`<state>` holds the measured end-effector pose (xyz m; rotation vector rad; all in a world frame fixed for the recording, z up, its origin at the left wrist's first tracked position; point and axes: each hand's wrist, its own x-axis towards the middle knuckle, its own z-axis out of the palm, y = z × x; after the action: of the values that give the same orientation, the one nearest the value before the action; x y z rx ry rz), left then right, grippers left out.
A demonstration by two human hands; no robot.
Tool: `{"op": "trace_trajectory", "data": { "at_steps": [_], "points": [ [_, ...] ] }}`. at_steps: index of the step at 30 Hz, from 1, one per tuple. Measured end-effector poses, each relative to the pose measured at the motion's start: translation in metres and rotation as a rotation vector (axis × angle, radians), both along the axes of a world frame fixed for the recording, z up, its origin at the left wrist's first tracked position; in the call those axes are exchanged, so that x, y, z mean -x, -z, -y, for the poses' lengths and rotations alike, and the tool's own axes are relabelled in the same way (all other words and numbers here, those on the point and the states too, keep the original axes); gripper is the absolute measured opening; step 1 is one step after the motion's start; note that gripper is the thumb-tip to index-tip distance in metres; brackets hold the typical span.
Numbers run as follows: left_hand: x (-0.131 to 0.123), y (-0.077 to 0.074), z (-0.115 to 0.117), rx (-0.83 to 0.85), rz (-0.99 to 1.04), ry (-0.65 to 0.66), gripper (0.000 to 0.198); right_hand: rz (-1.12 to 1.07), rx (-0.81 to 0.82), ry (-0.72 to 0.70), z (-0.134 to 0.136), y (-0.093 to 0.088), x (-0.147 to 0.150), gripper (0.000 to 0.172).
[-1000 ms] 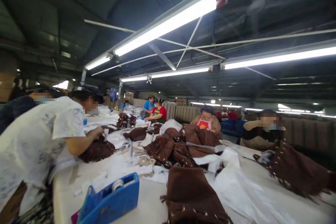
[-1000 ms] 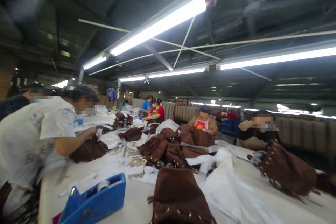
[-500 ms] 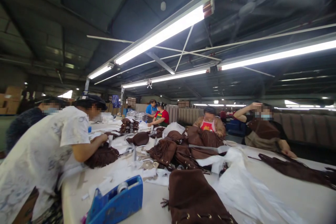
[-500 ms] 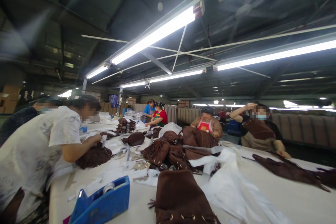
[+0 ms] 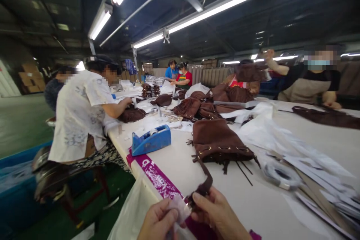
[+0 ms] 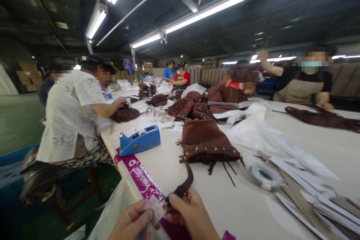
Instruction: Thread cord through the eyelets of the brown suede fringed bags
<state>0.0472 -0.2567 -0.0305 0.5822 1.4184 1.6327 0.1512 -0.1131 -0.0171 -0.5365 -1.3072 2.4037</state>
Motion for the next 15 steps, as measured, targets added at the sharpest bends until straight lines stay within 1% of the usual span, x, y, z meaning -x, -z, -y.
{"op": "trace_trajectory", "data": {
  "at_steps": [2,5,8,11,15],
  "points": [
    [0.003,-0.002,-0.001,-0.01,-0.029,-0.013,0.048,0.003,-0.006,0.04,-0.002,-0.005,0.0,0.041],
    [0.006,-0.004,0.0,-0.038,-0.062,-0.073,0.044,0.018,-0.024,0.091,-0.006,-0.008,-0.001,0.04],
    [0.007,-0.006,0.0,-0.074,-0.062,-0.086,0.041,0.031,-0.015,0.095,-0.009,-0.009,-0.003,0.04],
    [0.006,-0.01,-0.003,-0.074,0.005,-0.079,0.038,0.024,0.009,0.071,-0.01,-0.011,-0.004,0.038],
    [0.004,-0.011,-0.005,-0.068,0.141,-0.046,0.043,-0.004,0.023,0.053,-0.009,-0.016,-0.005,0.038]
  ]
}}
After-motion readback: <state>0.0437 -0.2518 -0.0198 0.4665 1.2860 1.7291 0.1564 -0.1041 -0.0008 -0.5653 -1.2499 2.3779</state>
